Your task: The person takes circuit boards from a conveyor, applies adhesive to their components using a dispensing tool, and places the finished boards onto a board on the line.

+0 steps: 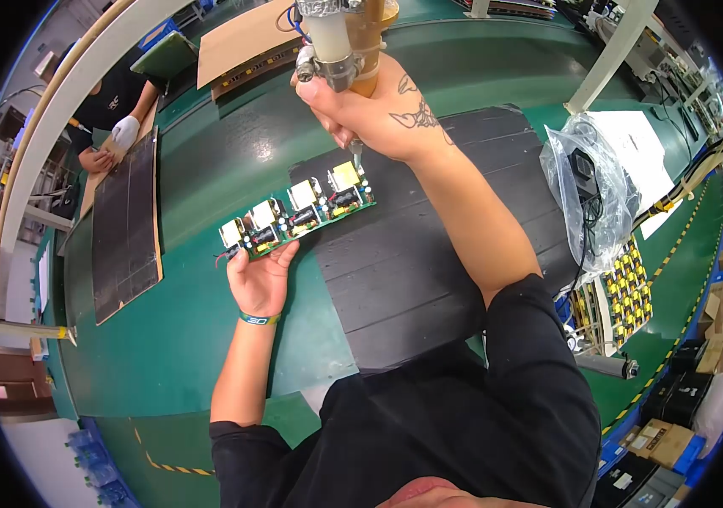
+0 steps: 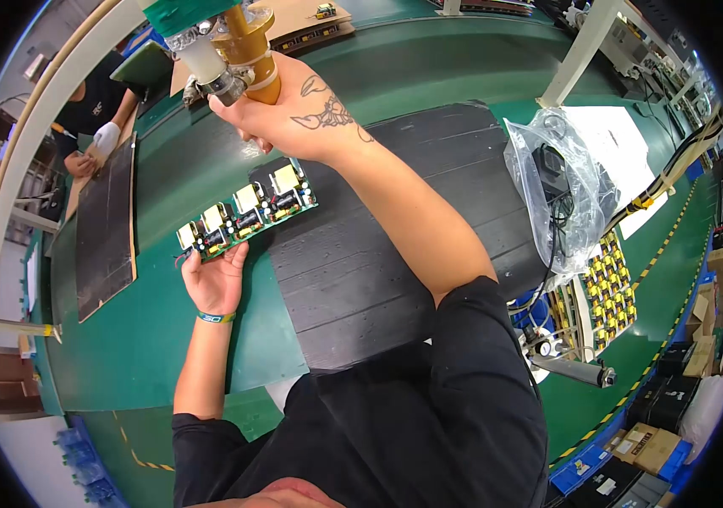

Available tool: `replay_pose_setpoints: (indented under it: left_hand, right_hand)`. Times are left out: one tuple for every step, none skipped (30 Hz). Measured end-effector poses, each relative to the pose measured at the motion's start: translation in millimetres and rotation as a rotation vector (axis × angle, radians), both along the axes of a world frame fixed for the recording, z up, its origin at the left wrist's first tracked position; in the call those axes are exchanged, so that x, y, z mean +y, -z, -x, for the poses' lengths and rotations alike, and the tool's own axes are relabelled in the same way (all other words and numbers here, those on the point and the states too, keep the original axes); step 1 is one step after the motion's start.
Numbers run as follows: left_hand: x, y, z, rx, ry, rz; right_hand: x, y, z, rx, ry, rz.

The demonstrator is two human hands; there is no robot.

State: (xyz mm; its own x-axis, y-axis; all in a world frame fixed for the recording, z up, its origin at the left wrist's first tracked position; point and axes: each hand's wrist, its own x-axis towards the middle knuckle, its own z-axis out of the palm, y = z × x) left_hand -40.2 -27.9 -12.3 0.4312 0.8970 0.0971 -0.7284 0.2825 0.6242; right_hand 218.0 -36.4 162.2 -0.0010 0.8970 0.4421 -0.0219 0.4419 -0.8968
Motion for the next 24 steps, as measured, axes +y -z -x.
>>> replay_pose_setpoints:
  left_hand:
    - [0.0, -0.3, -0.1, -0.001, 0.001, 0.002]
    - [0.1, -0.7, -0.4, -0.003, 0.003, 0.004]
    - [0.2, -0.9, -0.6, -0.003, 0.0, 0.004]
    - [0.2, -0.9, -1.1, -0.002, 0.002, -0.004]
    - [0.5, -1.0, -1.4, 0.0, 0.003, -0.013]
    - [0.3, -1.0, -1.2, 0.002, 0.001, -0.02]
    - [-0.1, -0.9, -0.8, 0.0, -0.01, -0.016]
    - [0.1, -0.9, -0.9, 0.0, 0.0, -0.016]
    - [0.5, -0.7, -0.8, 0.0, 0.009, -0.014]
    - [0.7, -0.5, -0.5, -0.001, 0.016, -0.013]
    - [0.4, -0.6, -0.1, -0.006, 0.001, -0.007]
    - [0.0, -1.5, -0.2, 0.003, 0.0, -0.01]
    - [-0.3, -2.5, -0.7, 0.011, 0.002, -0.013]
    - [-0.7, -2.9, -1.4, 0.019, 0.006, -0.016]
    - [-0.9, -3.5, -1.5, 0.015, -0.003, -0.011]
    - [-0.9, -4.3, -1.4, 0.008, 0.005, -0.016]
    - [-1.2, -4.6, -1.5, 0.002, 0.013, -0.022]
    - [-1.1, -4.1, -1.1, -0.004, 0.022, -0.028]
    - [-0.9, -3.2, -0.5, -0.006, 0.017, -0.025]
    - [-0.6, -2.5, 0.0, -0.014, 0.026, -0.031]
    - [-0.1, -2.0, 0.1, -0.022, 0.036, -0.038]
    - [0.1, -1.6, 0.4, -0.03, 0.046, -0.046]
    - [-0.1, -1.7, 0.7, -0.032, 0.043, -0.044]
    - [-1.2, -2.0, -0.1, -0.031, 0.043, -0.053]
  right_hand:
    - [-0.1, -0.4, 0.1, -0.001, -0.002, -0.001]
    - [-0.3, -1.1, 0.2, -0.007, 0.009, 0.009]
    - [-0.6, -1.7, 0.3, -0.014, 0.019, 0.019]
    - [-0.8, -1.8, 0.5, -0.02, 0.028, 0.03]
    - [-0.4, -1.4, 0.4, -0.022, 0.022, 0.031]
    - [0.4, -0.3, 0.3, -0.002, 0.021, 0.015]
    - [1.2, 1.3, 0.8, 0.018, 0.017, 0.0]
    - [2.1, 2.1, 2.1, 0.036, 0.009, -0.013]
    - [2.1, 2.9, 3.3, 0.031, -0.006, -0.007]
    - [1.4, 3.3, 4.2, 0.025, -0.011, -0.01]
    - [0.4, 3.5, 5.6, 0.018, -0.015, -0.014]
    - [-0.3, 3.7, 7.6, 0.011, -0.017, -0.017]
    - [-0.8, 3.5, 10.1, 0.007, -0.028, -0.012]
    - [-2.0, 3.4, 12.3, -0.004, -0.03, -0.008]
    - [-2.8, 3.2, 14.6, -0.014, -0.031, -0.005]
    - [-2.9, 3.5, 16.8, -0.023, -0.031, -0.003]
    - [-2.9, 4.6, 18.4, -0.026, -0.038, 0.001]
    - [-2.7, 5.7, 20.4, -0.022, -0.036, 0.003]
    - [-2.3, 6.8, 22.2, -0.018, -0.034, 0.004]
    - [-1.9, 7.6, 23.7, -0.014, -0.03, 0.006]
    - [-1.3, 8.1, 24.4, -0.016, -0.033, 0.008]
    - [-0.6, 8.7, 24.8, -0.002, -0.04, 0.006]
    - [-0.2, 9.2, 25.0, 0.013, -0.046, 0.005]
    - [-0.4, 9.8, 23.8, 0.028, -0.053, 0.003]
